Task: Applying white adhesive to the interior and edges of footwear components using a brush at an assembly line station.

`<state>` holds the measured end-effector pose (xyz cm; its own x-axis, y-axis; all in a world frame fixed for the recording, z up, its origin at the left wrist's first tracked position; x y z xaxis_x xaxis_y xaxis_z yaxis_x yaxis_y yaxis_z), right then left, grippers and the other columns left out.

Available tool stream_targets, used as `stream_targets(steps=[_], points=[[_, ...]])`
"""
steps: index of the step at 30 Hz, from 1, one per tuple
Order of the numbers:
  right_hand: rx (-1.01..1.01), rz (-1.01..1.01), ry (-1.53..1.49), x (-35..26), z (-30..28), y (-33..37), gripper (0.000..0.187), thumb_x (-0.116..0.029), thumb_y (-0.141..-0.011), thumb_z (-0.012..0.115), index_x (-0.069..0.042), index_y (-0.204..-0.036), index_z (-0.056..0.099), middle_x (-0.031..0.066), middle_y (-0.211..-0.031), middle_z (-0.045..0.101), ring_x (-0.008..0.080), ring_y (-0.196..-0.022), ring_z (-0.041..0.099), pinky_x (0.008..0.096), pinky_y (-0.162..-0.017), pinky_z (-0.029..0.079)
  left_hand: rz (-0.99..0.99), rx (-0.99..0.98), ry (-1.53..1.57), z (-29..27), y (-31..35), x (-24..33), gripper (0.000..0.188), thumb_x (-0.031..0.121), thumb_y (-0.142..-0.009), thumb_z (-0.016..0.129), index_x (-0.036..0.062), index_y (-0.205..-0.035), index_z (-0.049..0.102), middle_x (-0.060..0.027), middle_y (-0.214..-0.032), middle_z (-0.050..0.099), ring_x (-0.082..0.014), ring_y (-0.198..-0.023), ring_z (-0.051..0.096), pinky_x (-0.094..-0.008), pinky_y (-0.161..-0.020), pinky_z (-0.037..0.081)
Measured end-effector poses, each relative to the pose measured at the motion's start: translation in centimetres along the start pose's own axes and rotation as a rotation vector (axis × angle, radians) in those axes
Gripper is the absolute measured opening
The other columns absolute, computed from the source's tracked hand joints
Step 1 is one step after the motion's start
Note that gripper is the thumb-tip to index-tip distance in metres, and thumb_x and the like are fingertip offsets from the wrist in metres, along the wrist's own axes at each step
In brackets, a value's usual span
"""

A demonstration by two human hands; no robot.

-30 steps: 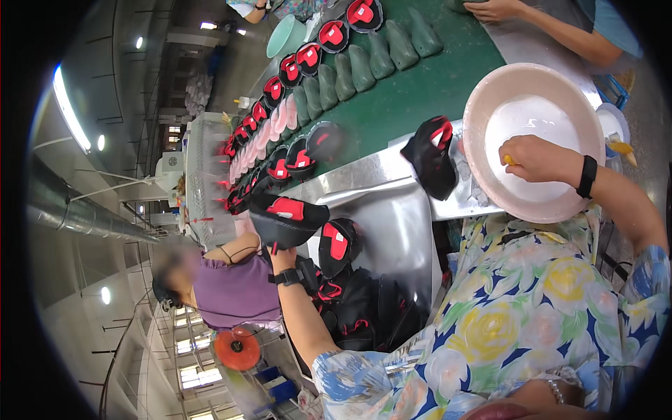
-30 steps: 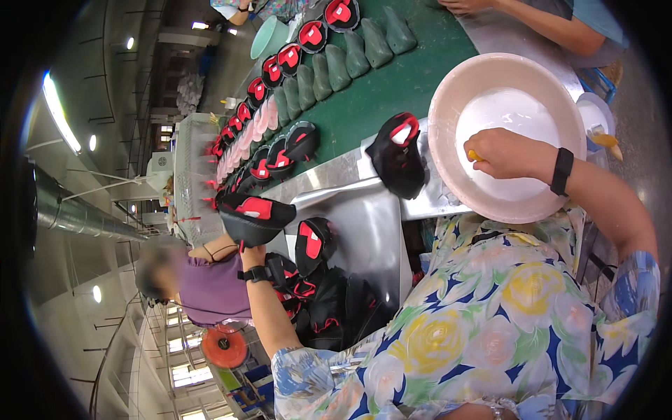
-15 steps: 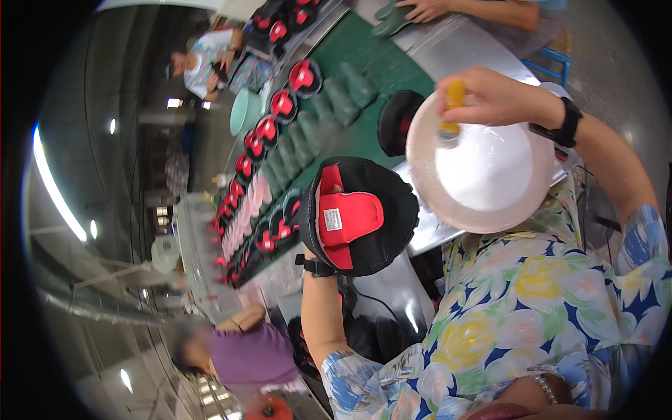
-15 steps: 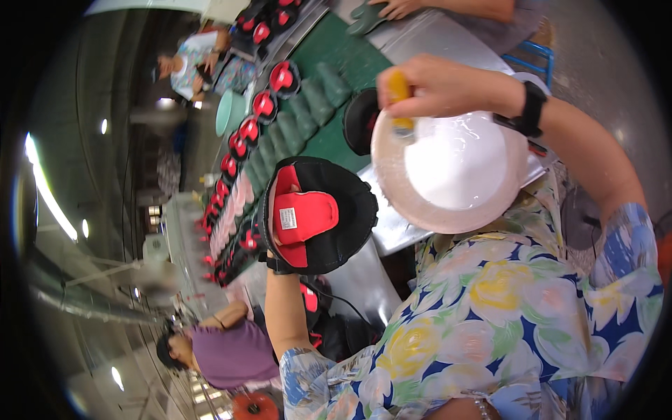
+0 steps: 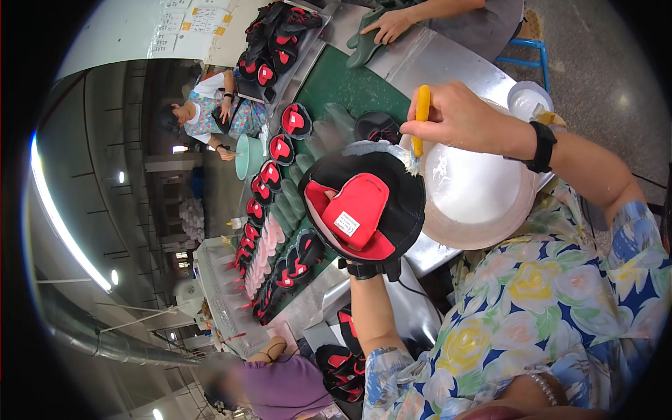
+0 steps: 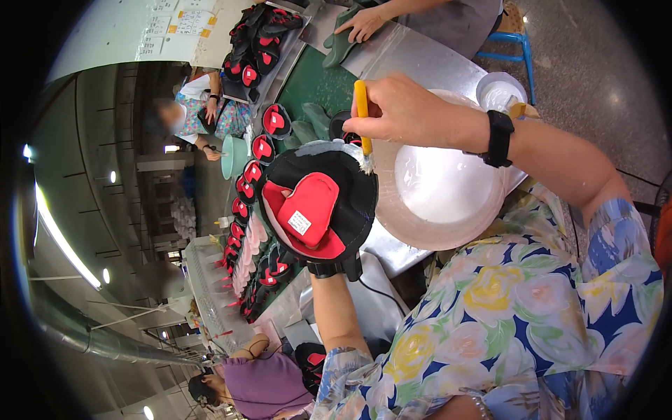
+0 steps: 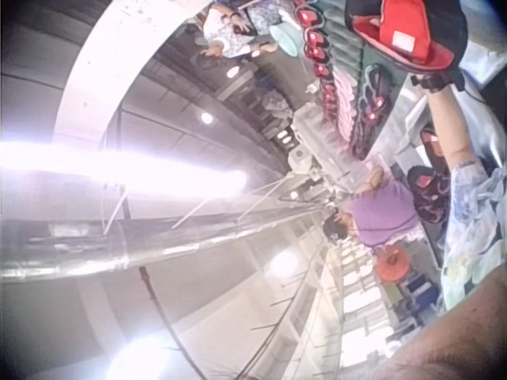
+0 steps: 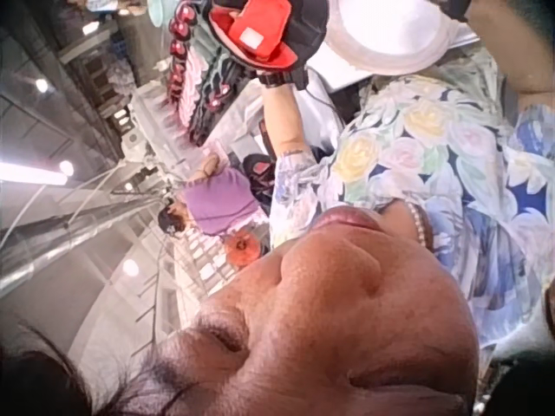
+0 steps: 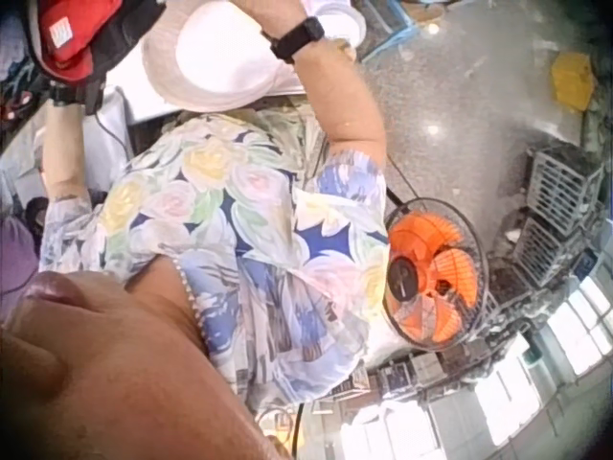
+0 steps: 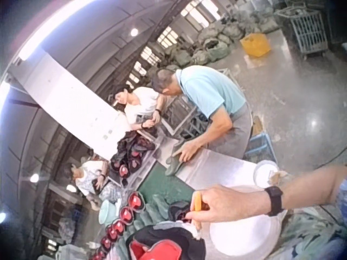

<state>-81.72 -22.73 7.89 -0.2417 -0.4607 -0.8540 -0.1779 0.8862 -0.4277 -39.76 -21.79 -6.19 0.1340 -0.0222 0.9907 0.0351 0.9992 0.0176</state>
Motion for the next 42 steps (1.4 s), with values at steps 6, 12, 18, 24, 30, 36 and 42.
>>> stream_targets(steps=[6,12,18,24,30,36,42], points=[[0.173,0.243,-0.257,2.6,1.8,1.5,0.037,-0.030,-0.087,0.072,0.006,-0.081,0.067,0.0125,-0.065,0.065,0.0164,-0.056,0.062,0.0289,-0.053,0.046,0.010,0.001,-0.054,1.0,-0.6,-1.9,0.047,0.027,-0.096,0.063,0.0098,-0.138,0.050,-0.0083,-0.140,0.056,-0.0262,-0.124,0.058,-0.0460,-0.099,0.052],[0.157,0.358,-0.430,2.9,3.2,2.4,0.034,-0.027,-0.089,0.071,0.006,-0.082,0.067,0.0097,-0.065,0.065,0.0123,-0.057,0.062,0.0266,-0.052,0.046,0.050,0.000,-0.109,0.1,0.0,-1.4,0.047,0.026,-0.096,0.063,0.0097,-0.138,0.050,-0.0085,-0.140,0.056,-0.0264,-0.123,0.058,-0.0459,-0.098,0.053],[0.108,0.402,-0.521,2.1,4.5,3.6,0.032,-0.025,-0.090,0.071,0.006,-0.087,0.065,0.0096,-0.068,0.066,0.0114,-0.059,0.061,0.0259,-0.054,0.048,0.109,-0.032,-0.155,0.3,0.7,-2.3,0.047,0.026,-0.096,0.063,0.0097,-0.138,0.050,-0.0086,-0.139,0.057,-0.0266,-0.123,0.058,-0.0459,-0.098,0.053],[0.039,0.302,-0.642,-0.2,4.1,3.9,0.027,-0.023,-0.091,0.071,0.003,-0.093,0.064,0.0080,-0.079,0.067,0.0106,-0.069,0.064,0.0237,-0.063,0.050,0.187,-0.014,-0.214,-0.8,-1.5,0.6,0.047,0.026,-0.096,0.063,0.0096,-0.138,0.050,-0.0087,-0.139,0.057,-0.0268,-0.123,0.058,-0.0459,-0.098,0.053],[-0.057,-0.203,-0.213,-1.6,0.2,3.1,0.010,-0.005,-0.087,0.072,-0.006,-0.094,0.065,0.0074,-0.092,0.070,0.0212,-0.087,0.068,0.0332,-0.076,0.052,0.226,0.025,-0.259,-2.9,2.8,-1.0,0.047,0.025,-0.096,0.063,0.0095,-0.138,0.050,-0.0088,-0.138,0.057,-0.0270,-0.123,0.058,-0.0459,-0.097,0.053],[-0.210,-0.837,-0.363,-7.0,4.0,3.5,0.013,-0.005,-0.081,0.074,-0.007,-0.091,0.066,0.0056,-0.092,0.069,0.0252,-0.089,0.068,0.0355,-0.078,0.056,0.208,-0.013,-0.305,-0.3,7.0,-6.7,0.047,0.025,-0.096,0.063,0.0095,-0.138,0.050,-0.0089,-0.138,0.057,-0.0273,-0.123,0.058,-0.0459,-0.097,0.053],[-0.255,-0.910,-0.215,-5.9,5.6,2.4,0.008,-0.009,-0.083,0.068,-0.006,-0.084,0.061,0.0057,-0.087,0.066,0.0263,-0.087,0.066,0.0355,-0.075,0.055,0.212,-0.042,-0.345,1.2,8.1,-9.7,0.047,0.025,-0.096,0.063,0.0094,-0.138,0.050,-0.0091,-0.138,0.057,-0.0275,-0.123,0.058,-0.0459,-0.097,0.054]])
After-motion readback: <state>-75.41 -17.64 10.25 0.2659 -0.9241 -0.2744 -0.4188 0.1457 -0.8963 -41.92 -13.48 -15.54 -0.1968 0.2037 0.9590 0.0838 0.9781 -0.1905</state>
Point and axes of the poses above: each hand's wrist, its own y-axis away from the middle knuckle, its own z-axis out of the palm, x = y × z, the point moved 5 cm from there along -y, towards the middle knuckle
